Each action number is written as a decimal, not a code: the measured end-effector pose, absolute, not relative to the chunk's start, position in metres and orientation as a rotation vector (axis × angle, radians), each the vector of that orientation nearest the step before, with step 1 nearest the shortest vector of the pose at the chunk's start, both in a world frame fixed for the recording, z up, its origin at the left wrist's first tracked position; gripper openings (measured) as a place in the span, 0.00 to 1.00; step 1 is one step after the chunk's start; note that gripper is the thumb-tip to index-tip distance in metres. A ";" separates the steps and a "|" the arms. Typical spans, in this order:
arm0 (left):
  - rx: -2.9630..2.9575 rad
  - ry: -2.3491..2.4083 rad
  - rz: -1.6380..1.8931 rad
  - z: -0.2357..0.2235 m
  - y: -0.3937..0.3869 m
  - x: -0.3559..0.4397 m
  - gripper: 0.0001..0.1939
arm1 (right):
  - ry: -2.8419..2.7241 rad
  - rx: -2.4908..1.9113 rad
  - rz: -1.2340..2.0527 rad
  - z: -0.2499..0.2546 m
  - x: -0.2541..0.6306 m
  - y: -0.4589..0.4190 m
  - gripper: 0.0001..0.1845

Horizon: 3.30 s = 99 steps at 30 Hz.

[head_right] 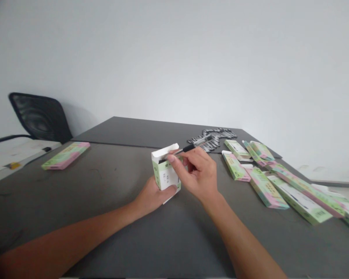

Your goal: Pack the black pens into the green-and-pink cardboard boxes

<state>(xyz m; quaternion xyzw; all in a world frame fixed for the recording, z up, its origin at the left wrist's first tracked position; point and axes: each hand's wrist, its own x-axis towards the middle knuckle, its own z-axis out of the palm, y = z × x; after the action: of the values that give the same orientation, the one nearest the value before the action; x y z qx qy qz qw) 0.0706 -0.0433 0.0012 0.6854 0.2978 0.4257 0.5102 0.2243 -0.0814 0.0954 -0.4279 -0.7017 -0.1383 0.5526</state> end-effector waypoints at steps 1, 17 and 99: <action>1.644 0.709 1.024 0.002 -0.044 0.071 0.15 | -1.661 -1.014 -0.328 0.095 0.225 -0.081 0.11; 1.684 0.767 0.908 0.004 -0.045 0.071 0.09 | -1.774 -1.081 -0.187 0.095 0.234 -0.074 0.11; 1.565 0.803 1.026 0.010 -0.045 0.069 0.19 | -1.600 -2.180 -0.450 -0.009 0.356 0.047 0.23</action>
<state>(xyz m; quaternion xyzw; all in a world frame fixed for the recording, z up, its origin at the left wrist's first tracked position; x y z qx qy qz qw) 0.0689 -0.0453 0.0095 0.6541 0.3358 0.4288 0.5249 0.3556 0.0473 -0.0087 -0.7795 -0.5719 -0.1610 0.1986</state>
